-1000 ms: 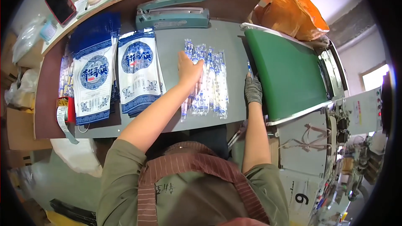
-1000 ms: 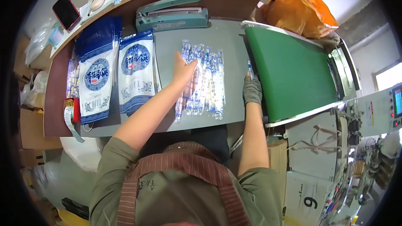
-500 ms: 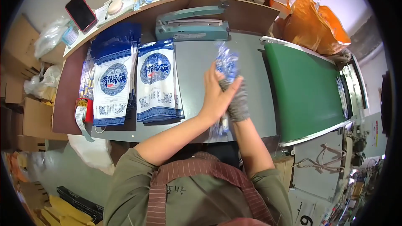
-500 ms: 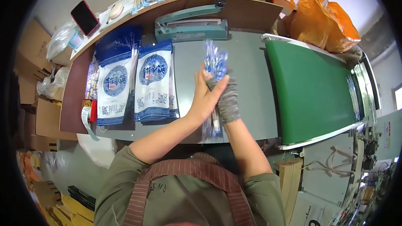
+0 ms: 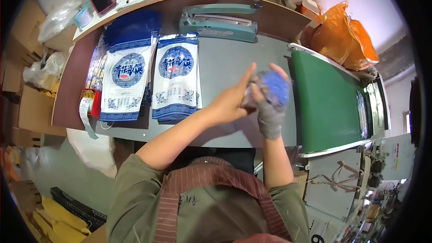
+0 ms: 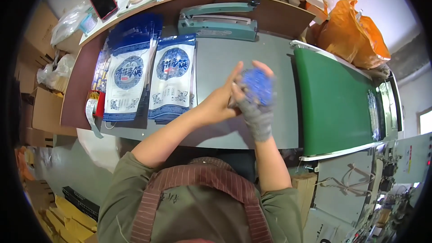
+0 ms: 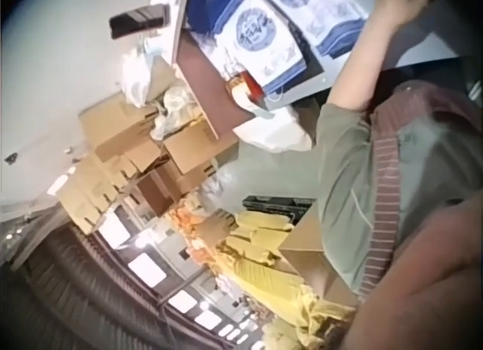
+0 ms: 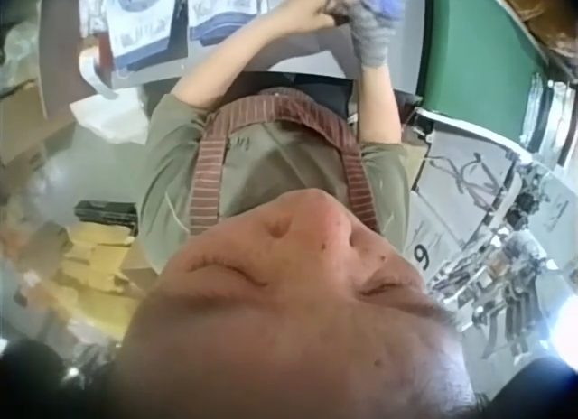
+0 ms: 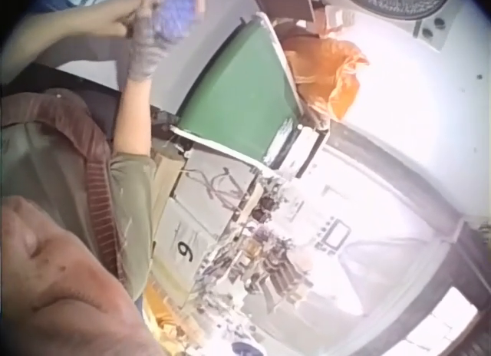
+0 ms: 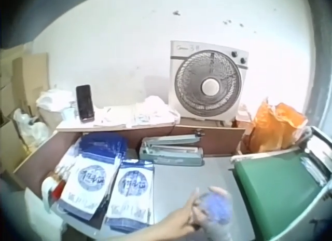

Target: Group individual items and pack them into plastic bags, then place bags into a cardboard box.

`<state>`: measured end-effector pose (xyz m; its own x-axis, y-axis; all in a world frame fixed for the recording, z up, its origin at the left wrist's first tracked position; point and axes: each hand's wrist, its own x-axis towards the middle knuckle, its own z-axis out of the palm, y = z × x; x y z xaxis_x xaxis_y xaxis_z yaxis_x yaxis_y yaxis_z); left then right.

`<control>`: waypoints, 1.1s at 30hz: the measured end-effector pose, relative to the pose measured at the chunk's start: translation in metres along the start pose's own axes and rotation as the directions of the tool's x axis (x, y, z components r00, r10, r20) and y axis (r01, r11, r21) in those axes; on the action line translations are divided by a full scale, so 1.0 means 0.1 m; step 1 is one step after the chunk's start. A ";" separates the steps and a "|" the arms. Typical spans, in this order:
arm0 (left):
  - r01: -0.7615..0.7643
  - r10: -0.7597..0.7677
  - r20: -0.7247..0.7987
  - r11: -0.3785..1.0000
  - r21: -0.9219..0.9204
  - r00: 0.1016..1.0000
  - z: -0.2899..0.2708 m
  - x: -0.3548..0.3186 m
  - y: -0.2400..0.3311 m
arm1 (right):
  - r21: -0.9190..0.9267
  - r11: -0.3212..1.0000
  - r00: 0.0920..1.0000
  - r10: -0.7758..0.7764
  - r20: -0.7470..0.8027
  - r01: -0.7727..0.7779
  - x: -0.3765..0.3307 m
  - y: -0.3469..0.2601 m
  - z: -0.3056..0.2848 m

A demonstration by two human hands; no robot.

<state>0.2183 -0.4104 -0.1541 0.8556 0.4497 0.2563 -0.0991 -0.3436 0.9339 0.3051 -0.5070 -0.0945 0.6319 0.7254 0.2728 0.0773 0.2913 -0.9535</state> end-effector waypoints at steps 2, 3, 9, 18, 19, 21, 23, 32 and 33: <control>0.004 0.004 0.049 0.986 -0.168 0.999 -0.06 -0.26 0.34 | -0.041 0.981 0.982 -0.191 -0.005 0.190 -0.12 -0.11 -0.02; 0.098 -0.069 0.170 0.980 -0.171 0.983 -0.08 -0.40 0.36 | 0.031 0.997 0.995 -0.074 0.064 0.073 -0.21 -0.19 0.01; 0.539 -0.324 0.586 0.808 -0.237 0.743 0.06 -1.14 0.08 | -0.106 0.886 0.721 0.432 0.542 -0.451 -0.22 0.29 -0.10; 0.312 0.157 -0.357 0.252 0.916 0.921 -1.83 -2.55 0.31 | -0.001 0.761 0.657 0.561 0.503 -0.649 -0.47 0.34 0.46; 0.311 0.159 -0.355 0.245 0.918 0.921 -1.93 -2.61 0.22 | 0.005 0.762 0.659 0.557 0.506 -0.648 -0.49 0.36 0.51; 0.233 0.113 -0.276 0.296 0.926 0.954 -2.09 -2.58 0.19 | -0.024 0.775 0.663 0.556 0.502 -0.632 -0.52 0.42 0.57; 0.186 0.172 -0.260 0.358 0.915 0.950 -2.14 -2.51 0.14 | -0.011 0.770 0.667 0.559 0.493 -0.638 -0.55 0.40 0.59; 0.305 -0.146 -0.327 0.802 0.513 0.934 -2.62 -2.15 -0.01 | -0.007 0.766 0.674 0.569 0.470 -0.642 -0.59 0.36 0.62; 0.302 -0.143 -0.325 0.799 0.519 0.935 -2.65 -2.10 -0.01 | -0.006 0.765 0.674 0.572 0.468 -0.644 -0.59 0.33 0.62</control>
<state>-0.0958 -0.2862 -0.1424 0.6492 0.7372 0.1872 0.4432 -0.5667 0.6946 0.2229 -0.5013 -0.1340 0.1092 0.9472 -0.3013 -0.3432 -0.2486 -0.9058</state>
